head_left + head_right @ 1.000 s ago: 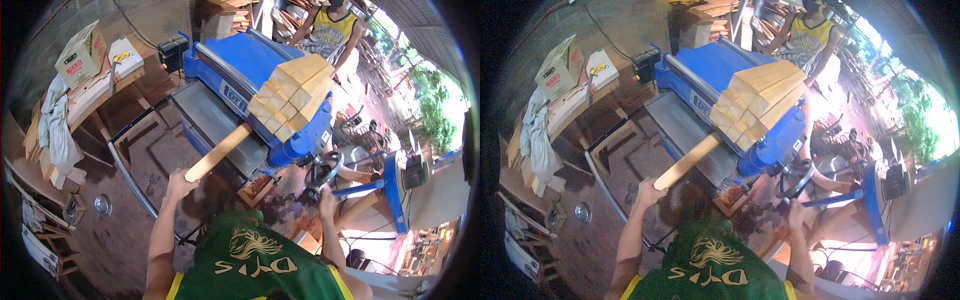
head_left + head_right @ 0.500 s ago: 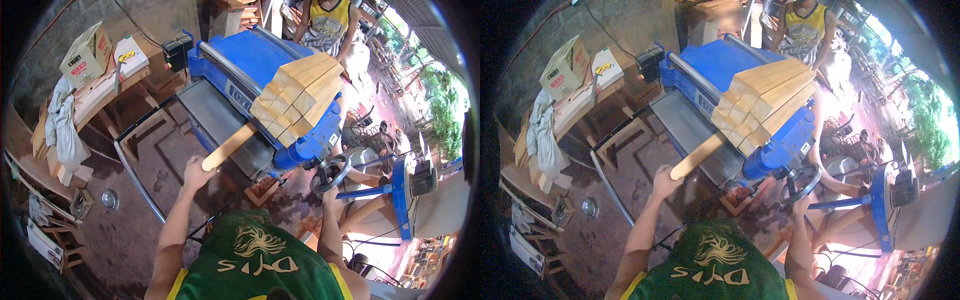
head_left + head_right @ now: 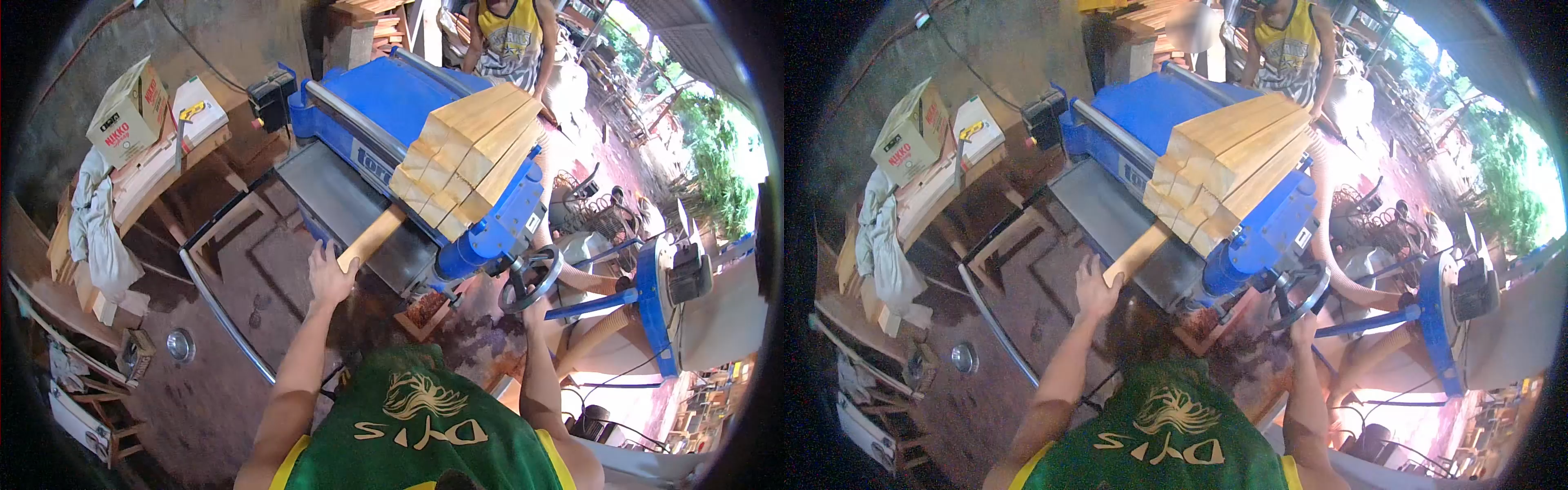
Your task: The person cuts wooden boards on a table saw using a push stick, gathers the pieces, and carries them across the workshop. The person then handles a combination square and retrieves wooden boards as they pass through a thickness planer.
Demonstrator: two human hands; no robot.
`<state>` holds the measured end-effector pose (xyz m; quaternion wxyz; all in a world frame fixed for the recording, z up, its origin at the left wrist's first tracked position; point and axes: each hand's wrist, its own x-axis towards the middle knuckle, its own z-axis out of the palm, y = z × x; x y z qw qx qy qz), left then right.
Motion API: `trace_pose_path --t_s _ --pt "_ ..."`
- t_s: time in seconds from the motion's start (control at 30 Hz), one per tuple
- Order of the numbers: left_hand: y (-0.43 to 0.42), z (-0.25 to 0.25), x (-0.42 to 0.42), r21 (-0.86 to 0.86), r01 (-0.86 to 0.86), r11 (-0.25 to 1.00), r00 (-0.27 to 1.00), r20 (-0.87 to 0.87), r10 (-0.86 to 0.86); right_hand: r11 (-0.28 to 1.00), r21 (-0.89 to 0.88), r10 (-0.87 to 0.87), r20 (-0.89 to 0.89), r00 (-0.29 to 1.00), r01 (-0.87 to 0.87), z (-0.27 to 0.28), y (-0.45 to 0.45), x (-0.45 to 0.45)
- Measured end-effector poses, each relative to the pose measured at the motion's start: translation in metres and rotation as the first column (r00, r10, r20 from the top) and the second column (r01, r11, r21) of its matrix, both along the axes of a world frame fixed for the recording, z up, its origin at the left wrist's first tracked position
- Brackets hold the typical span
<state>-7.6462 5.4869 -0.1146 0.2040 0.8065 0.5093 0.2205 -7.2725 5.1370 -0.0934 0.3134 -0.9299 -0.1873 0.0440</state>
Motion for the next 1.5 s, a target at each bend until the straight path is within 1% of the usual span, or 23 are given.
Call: trace_pose_path --t_s 0.03,0.13,0.23,0.3,0.33,0.43,0.5,0.53,0.57,0.63,0.67,0.73,0.87,0.97,1.0,1.07,1.2,1.27,1.3,1.37,1.4,1.47,1.5 --pt "0.001 -0.001 0.003 0.018 0.001 1.000 1.000 0.002 -0.001 0.999 -0.042 0.012 0.010 1.000 -0.012 0.004 -0.002 -0.001" --pt "0.002 -0.005 0.008 0.036 0.006 0.999 1.000 0.007 -0.006 0.999 -0.027 0.037 -0.012 0.999 -0.037 -0.007 -0.006 0.007" --pt "0.007 -0.012 0.014 0.014 -0.025 1.000 0.999 0.042 0.024 0.992 0.122 0.035 0.050 0.998 -0.041 -0.057 -0.022 0.029" --pt "0.021 -0.029 0.018 0.029 -0.100 0.995 0.990 0.105 0.097 0.989 0.140 0.039 0.072 0.997 -0.049 -0.026 -0.015 0.010" --pt "0.019 0.006 0.015 -0.063 -0.119 0.991 0.974 0.184 0.129 0.981 0.193 0.021 0.075 0.997 -0.035 -0.018 -0.011 0.006" --pt "0.021 0.112 0.020 0.048 -0.071 0.996 0.793 0.608 0.027 0.950 0.312 -0.038 0.037 0.999 0.024 -0.020 -0.013 0.000" --pt "0.013 0.200 0.032 0.237 0.071 0.969 0.699 0.681 -0.218 0.943 0.328 -0.072 0.037 0.997 0.056 -0.024 -0.016 -0.007" --pt "0.008 0.239 0.039 0.307 0.150 0.940 0.699 0.639 -0.320 0.940 0.329 -0.097 -0.002 0.995 0.092 -0.021 -0.014 -0.012" --pt "0.003 0.272 0.049 0.376 0.225 0.899 0.690 0.590 -0.419 0.928 0.362 -0.106 0.022 0.994 0.090 -0.019 -0.012 -0.019" --pt "-0.012 0.320 0.074 0.622 0.298 0.724 0.758 0.306 -0.575 0.899 0.429 -0.126 0.071 0.989 0.084 -0.013 -0.007 -0.034" --pt "-0.018 0.332 0.087 0.675 0.373 0.636 0.778 0.147 -0.611 0.899 0.421 -0.143 0.025 0.989 0.120 -0.004 -0.006 -0.042" --pt "-0.030 0.345 0.110 0.716 0.541 0.442 0.755 -0.181 -0.631 0.877 0.451 -0.214 0.058 0.975 0.166 -0.012 -0.006 -0.047" --pt "-0.036 0.327 0.142 0.674 0.470 0.570 0.855 -0.189 -0.482 0.850 0.478 -0.285 0.066 0.956 0.220 -0.015 -0.019 -0.053" --pt "-0.043 0.312 0.151 0.696 0.394 0.601 0.899 -0.156 -0.409 0.813 0.510 -0.318 -0.017 0.948 0.281 -0.008 -0.029 -0.053" --pt "-0.046 0.310 0.153 0.747 0.358 0.560 0.912 -0.151 -0.383 0.790 0.547 -0.331 0.003 0.944 0.276 -0.008 -0.033 -0.052" --pt "-0.049 0.308 0.156 0.744 0.366 0.559 0.908 -0.153 -0.390 0.748 0.617 -0.347 0.048 0.937 0.245 -0.006 -0.034 -0.046" --pt "-0.052 0.306 0.162 0.748 0.337 0.572 0.918 -0.127 -0.375 0.753 0.628 -0.335 0.106 0.936 0.198 0.018 -0.030 -0.028" --pt "-0.060 0.306 0.163 0.700 0.233 0.675 0.923 0.059 -0.380 0.745 0.644 -0.318 0.118 0.941 0.171 0.040 -0.025 -0.021" --pt "-0.064 0.306 0.161 0.667 0.183 0.722 0.915 0.152 -0.372 0.728 0.675 -0.319 0.179 0.931 0.120 0.045 -0.023 -0.013" --pt "-0.071 0.305 0.153 0.552 0.143 0.821 0.914 0.245 -0.323 0.684 0.729 -0.335 0.293 0.895 0.017 0.056 -0.018 0.007" --pt "-0.076 0.303 0.149 0.487 0.128 0.864 0.910 0.288 -0.297 0.663 0.748 -0.325 0.267 0.907 0.018 0.068 -0.011 0.022" --pt "-0.084 0.297 0.143 0.408 0.132 0.903 0.904 0.323 -0.278 0.677 0.734 -0.231 0.278 0.932 -0.051 0.131 0.012 0.039" --pt "-0.089 0.294 0.141 0.366 0.132 0.921 0.901 0.343 -0.265 0.652 0.753 -0.174 0.265 0.948 -0.091 0.147 0.033 0.057"
